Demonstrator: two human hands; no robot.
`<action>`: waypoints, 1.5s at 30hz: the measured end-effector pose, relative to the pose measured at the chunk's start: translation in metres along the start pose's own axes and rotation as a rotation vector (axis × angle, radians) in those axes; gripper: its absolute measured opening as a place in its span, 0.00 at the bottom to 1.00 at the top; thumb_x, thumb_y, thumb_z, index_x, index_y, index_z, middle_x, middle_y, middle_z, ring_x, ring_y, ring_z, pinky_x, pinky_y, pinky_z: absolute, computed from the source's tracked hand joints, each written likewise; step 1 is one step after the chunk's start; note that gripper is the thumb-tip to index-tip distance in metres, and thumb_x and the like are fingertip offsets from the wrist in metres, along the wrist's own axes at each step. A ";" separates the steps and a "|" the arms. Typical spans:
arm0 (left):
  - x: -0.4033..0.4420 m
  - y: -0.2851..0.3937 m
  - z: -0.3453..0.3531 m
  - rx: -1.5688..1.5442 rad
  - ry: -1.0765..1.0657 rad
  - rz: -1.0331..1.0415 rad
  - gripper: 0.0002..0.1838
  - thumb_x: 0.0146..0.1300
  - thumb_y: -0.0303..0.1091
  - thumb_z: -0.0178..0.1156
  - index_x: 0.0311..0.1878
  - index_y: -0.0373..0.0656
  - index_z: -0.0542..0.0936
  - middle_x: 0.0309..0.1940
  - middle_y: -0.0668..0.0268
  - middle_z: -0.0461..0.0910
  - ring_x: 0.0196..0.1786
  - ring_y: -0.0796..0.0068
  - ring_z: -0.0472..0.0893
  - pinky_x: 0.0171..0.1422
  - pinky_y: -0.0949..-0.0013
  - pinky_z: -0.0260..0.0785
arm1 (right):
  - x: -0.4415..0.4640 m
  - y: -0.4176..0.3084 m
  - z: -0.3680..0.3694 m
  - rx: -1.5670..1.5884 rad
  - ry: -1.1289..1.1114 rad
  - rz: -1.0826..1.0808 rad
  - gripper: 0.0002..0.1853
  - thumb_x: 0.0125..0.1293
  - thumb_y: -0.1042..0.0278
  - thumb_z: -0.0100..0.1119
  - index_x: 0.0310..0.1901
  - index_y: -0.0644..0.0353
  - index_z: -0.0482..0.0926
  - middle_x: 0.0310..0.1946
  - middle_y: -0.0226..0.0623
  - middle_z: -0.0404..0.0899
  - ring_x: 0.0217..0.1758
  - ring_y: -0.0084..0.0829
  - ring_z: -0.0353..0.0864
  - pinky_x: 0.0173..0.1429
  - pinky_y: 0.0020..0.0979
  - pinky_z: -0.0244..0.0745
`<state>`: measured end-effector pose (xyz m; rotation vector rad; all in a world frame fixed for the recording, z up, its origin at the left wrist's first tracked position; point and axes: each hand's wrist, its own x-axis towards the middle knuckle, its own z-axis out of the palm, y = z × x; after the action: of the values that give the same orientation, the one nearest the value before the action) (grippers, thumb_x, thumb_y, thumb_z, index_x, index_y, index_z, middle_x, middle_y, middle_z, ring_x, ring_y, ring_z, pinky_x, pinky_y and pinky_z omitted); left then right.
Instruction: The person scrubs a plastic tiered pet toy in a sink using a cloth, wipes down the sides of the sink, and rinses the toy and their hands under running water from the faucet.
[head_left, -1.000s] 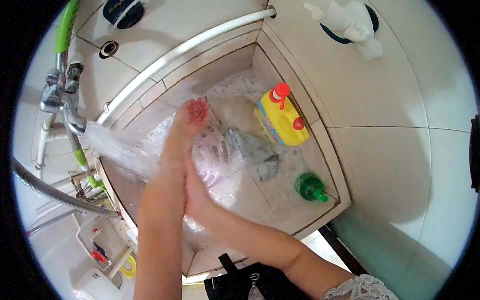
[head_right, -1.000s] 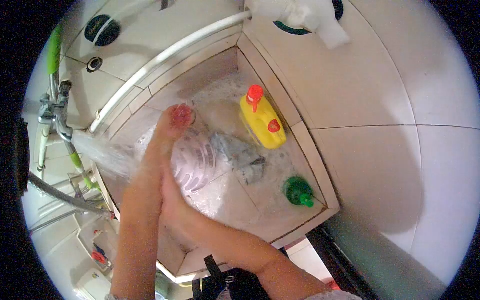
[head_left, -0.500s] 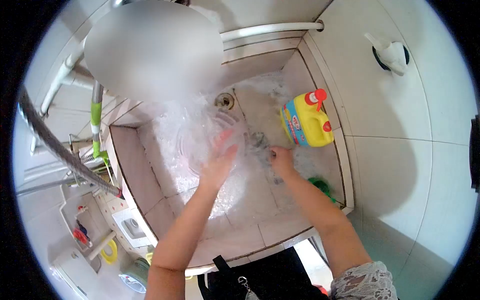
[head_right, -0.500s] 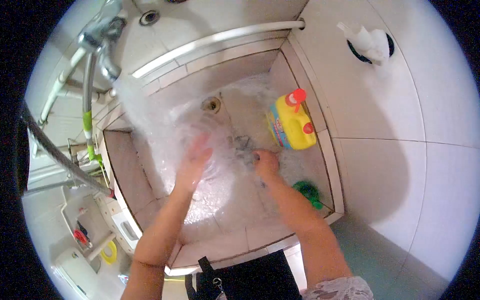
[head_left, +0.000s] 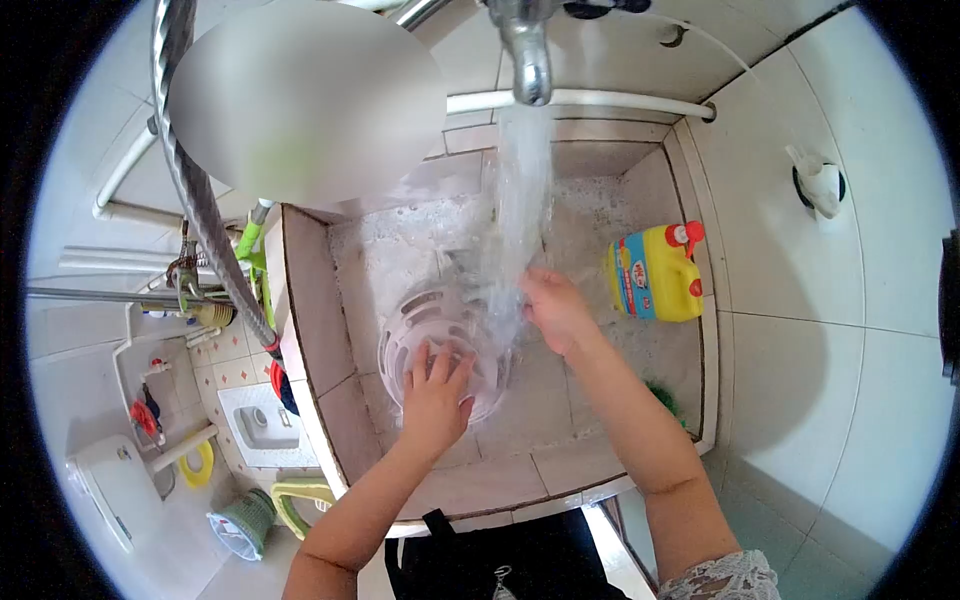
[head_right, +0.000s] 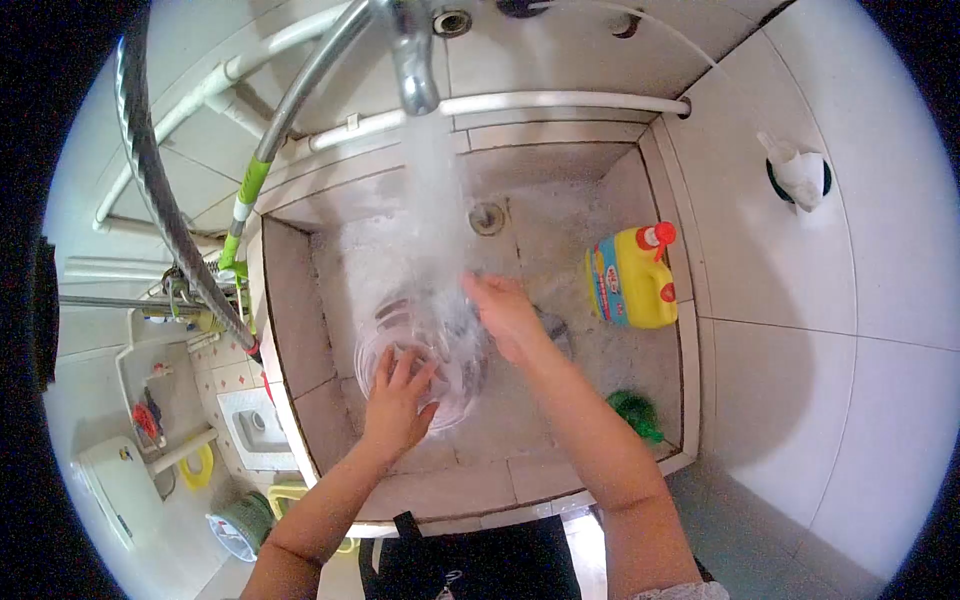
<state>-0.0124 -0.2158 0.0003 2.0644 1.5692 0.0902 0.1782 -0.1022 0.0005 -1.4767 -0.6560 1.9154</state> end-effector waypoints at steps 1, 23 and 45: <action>-0.006 0.000 0.000 0.006 -0.005 0.009 0.32 0.45 0.31 0.66 0.58 0.51 0.70 0.60 0.57 0.62 0.65 0.43 0.55 0.64 0.47 0.56 | 0.001 0.002 0.003 -0.051 -0.004 -0.001 0.16 0.61 0.57 0.58 0.39 0.63 0.77 0.37 0.34 0.78 0.37 0.25 0.76 0.41 0.26 0.70; 0.099 0.019 -0.015 -2.601 -0.295 -0.476 0.27 0.65 0.50 0.48 0.58 0.39 0.68 0.52 0.57 0.74 0.56 0.55 0.72 0.62 0.54 0.62 | -0.081 -0.022 0.039 -1.322 -0.106 -0.727 0.16 0.63 0.58 0.50 0.43 0.63 0.75 0.41 0.49 0.76 0.41 0.46 0.75 0.46 0.42 0.70; 0.120 0.102 0.023 -1.950 -0.047 -0.672 0.19 0.62 0.38 0.56 0.52 0.36 0.72 0.46 0.64 0.75 0.47 0.71 0.74 0.51 0.68 0.65 | -0.064 -0.215 -0.007 -0.241 -0.172 -1.338 0.12 0.65 0.67 0.48 0.38 0.62 0.82 0.31 0.30 0.81 0.35 0.18 0.76 0.44 0.23 0.70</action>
<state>0.1233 -0.1335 -0.0050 0.0259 1.0382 0.8618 0.2338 -0.0025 0.1940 -0.5935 -1.4877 0.8908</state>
